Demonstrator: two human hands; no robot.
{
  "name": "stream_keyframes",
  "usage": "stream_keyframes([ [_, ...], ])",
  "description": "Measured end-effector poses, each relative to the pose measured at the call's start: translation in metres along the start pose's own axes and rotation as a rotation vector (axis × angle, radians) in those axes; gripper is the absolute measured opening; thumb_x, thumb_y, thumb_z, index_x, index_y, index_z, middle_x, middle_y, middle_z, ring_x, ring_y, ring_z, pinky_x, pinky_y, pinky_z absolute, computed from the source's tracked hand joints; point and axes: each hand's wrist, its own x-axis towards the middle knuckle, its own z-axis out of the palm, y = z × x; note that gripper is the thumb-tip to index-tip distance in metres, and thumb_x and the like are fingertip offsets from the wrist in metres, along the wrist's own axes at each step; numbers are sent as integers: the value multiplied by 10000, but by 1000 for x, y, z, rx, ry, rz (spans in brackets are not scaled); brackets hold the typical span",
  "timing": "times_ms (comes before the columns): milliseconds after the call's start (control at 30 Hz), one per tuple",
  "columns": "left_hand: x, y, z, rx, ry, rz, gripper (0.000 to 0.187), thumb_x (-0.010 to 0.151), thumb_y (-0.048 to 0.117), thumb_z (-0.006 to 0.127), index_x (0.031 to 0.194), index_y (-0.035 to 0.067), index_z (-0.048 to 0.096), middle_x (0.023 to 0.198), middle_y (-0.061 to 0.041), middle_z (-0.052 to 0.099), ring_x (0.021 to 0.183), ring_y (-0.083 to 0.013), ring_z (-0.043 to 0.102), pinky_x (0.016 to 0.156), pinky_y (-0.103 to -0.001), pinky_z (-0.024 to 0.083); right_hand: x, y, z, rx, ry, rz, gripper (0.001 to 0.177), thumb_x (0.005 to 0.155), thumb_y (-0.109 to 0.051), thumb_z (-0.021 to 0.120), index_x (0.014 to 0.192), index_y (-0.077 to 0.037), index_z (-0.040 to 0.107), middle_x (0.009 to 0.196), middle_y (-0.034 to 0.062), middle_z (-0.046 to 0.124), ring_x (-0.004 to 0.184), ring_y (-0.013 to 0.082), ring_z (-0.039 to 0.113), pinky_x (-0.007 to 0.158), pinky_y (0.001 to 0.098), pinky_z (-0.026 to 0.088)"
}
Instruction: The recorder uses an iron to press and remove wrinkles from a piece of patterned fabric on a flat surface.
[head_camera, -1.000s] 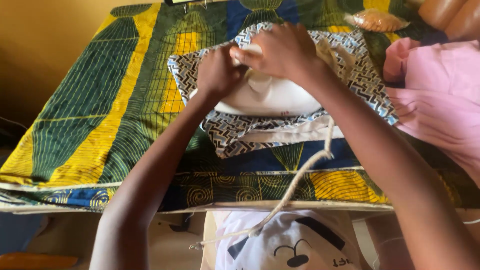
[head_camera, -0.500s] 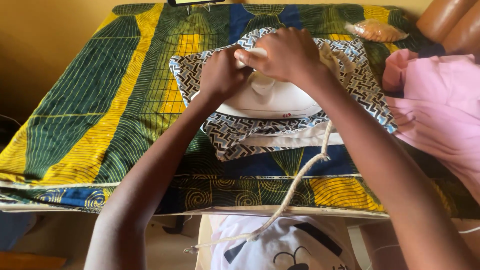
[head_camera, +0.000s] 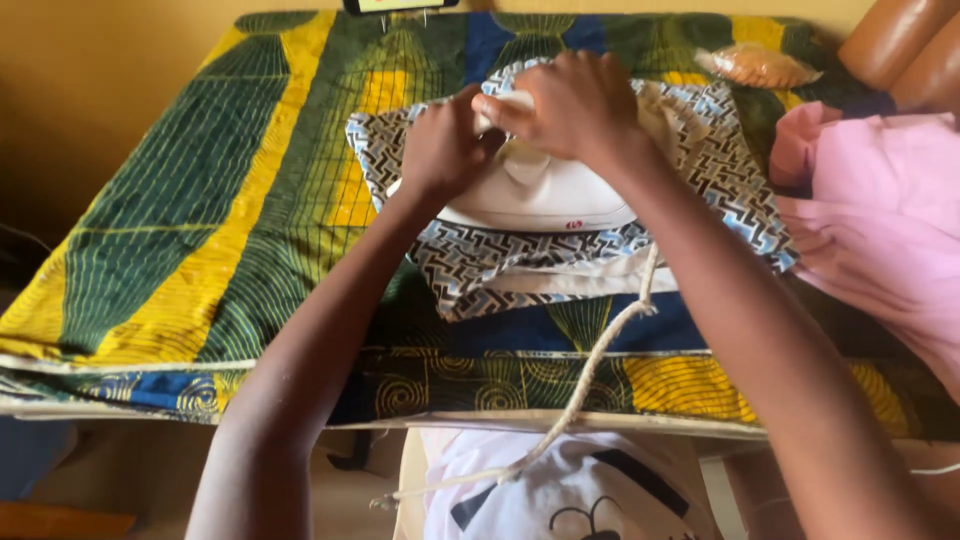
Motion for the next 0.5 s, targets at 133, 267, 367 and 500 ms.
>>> stream_keyframes([
  [133, -3, 1, 4, 31, -5, -29, 333, 837, 335, 783, 1026, 89, 660, 832, -208, 739, 787, -454, 700, 696, -554, 541, -12, -6, -9, 14, 261, -113, 810, 1026, -827, 358, 722, -169, 719, 592, 110, 630, 577, 331, 661, 573, 516, 490],
  [267, -2, 0, 5, 9, -19, -29, 306, 799, 313, 786, 1023, 122, 704, 859, -206, 743, 798, -440, 709, 704, -542, 553, -16, -8, -21, 65, 64, -54, 843, 970, -859, 370, 691, -144, 719, 578, 138, 625, 570, 335, 662, 599, 517, 496],
  [367, -6, 4, 2, -17, -27, -15, 332, 799, 324, 792, 1039, 113, 700, 858, -206, 741, 788, -435, 714, 699, -538, 556, -12, -1, -11, 26, -16, -20, 892, 981, -881, 357, 718, -100, 697, 606, 147, 635, 582, 343, 673, 597, 528, 522],
  [500, -2, 2, 0, -6, -25, -19, 356, 833, 349, 780, 1048, 87, 670, 828, -195, 737, 774, -425, 721, 698, -527, 562, -9, -6, -11, 4, 24, -21, 898, 1002, -869, 331, 683, -114, 698, 557, 138, 619, 547, 305, 653, 600, 514, 490],
])
